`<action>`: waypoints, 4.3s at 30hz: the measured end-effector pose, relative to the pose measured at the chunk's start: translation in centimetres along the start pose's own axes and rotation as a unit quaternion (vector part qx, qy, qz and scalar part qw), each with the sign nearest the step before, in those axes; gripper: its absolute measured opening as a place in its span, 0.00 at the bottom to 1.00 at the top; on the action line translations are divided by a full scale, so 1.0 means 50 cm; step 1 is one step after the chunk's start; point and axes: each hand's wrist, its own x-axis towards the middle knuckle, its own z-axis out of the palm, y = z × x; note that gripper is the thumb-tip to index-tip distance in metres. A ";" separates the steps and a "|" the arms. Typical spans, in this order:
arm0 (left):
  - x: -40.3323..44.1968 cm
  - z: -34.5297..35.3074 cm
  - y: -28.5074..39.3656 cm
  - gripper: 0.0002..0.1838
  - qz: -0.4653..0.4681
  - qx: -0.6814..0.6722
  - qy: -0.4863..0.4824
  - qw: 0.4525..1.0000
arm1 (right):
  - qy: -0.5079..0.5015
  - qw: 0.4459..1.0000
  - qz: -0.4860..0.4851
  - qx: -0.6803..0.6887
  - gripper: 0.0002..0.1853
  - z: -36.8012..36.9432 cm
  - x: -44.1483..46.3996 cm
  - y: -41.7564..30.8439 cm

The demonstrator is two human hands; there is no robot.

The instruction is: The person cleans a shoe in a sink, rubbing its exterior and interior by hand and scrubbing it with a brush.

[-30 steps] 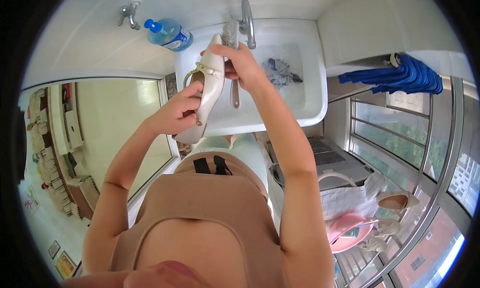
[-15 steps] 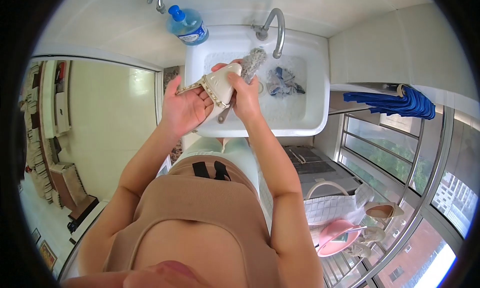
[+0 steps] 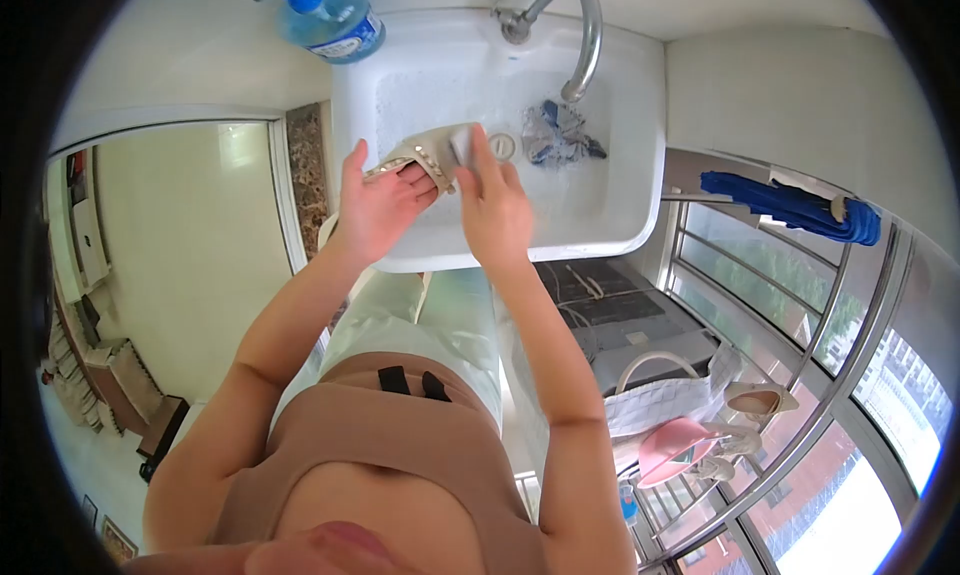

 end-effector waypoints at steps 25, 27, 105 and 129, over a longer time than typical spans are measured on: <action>0.208 -0.139 -0.059 0.47 0.084 -0.074 0.199 0.974 | -0.177 0.949 -0.050 -0.255 0.29 0.468 0.184 0.441; 0.211 -0.140 -0.059 0.46 0.084 -0.064 0.200 0.974 | -0.238 0.927 -0.155 -0.244 0.29 0.475 0.156 0.433; 0.219 -0.159 -0.068 0.52 -0.014 0.087 0.107 0.990 | -0.086 0.945 0.188 0.252 0.26 0.263 0.218 0.349; 0.207 -0.103 -0.002 0.53 0.030 -0.180 0.102 0.978 | -0.240 0.774 0.149 0.567 0.02 0.203 0.120 0.304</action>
